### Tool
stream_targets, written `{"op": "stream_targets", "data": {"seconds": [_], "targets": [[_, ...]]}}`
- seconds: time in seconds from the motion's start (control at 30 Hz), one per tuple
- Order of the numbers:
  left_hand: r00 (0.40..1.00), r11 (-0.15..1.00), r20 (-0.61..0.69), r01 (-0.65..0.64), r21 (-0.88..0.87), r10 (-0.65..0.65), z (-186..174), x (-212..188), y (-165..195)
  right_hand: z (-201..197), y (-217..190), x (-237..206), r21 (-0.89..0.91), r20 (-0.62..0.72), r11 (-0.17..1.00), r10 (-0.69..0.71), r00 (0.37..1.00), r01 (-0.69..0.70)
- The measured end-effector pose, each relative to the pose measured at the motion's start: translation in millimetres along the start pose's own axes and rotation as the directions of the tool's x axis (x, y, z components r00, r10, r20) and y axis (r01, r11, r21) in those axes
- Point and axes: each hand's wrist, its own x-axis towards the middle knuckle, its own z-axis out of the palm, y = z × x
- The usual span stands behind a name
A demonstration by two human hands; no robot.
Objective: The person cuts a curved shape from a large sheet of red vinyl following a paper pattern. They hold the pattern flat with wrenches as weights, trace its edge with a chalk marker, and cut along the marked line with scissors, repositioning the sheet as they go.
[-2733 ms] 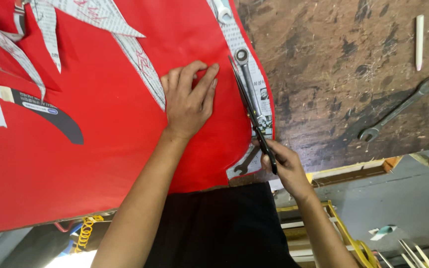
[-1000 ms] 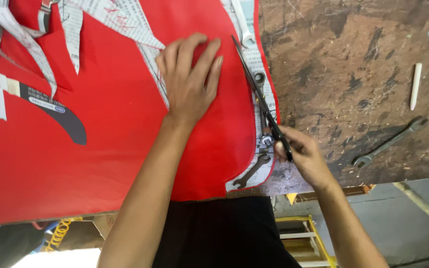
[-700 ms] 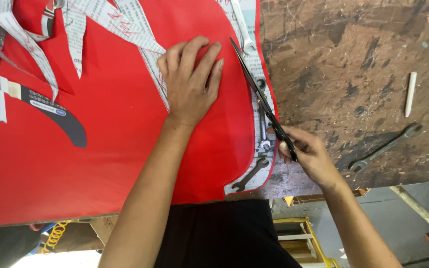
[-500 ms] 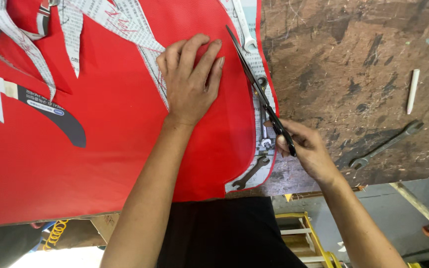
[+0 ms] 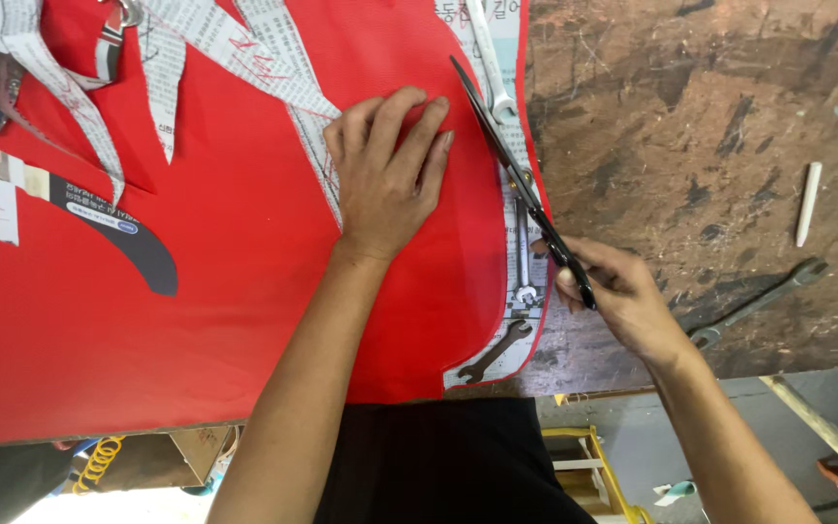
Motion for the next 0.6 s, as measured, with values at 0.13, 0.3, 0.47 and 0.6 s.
{"op": "stream_targets", "data": {"seconds": [0.13, 0.3, 0.47, 0.6], "targets": [[1.000, 1.000, 0.017, 0.004, -0.006, -0.004, 0, 0, -1, -6, -4, 4, -0.016, 0.027, 1.000, -0.007, 1.000, 0.007], [1.000, 1.000, -0.009, -0.003, -0.025, 0.002, 0, -1, -1, -13, -4, 10, -0.091, -0.008, 0.996, -0.016, 1.000, 0.015], [1.000, 0.999, 0.002, 0.006, -0.033, -0.006, -3, -1, -1, -17, -9, 14, -0.135, -0.016, 0.991, 0.013, 1.000, -0.015], [1.000, 1.000, 0.004, 0.018, -0.015, -0.018, -4, 3, 0, -19, -17, 18, -0.152, -0.003, 0.988, -0.024, 1.000, 0.023]]}}
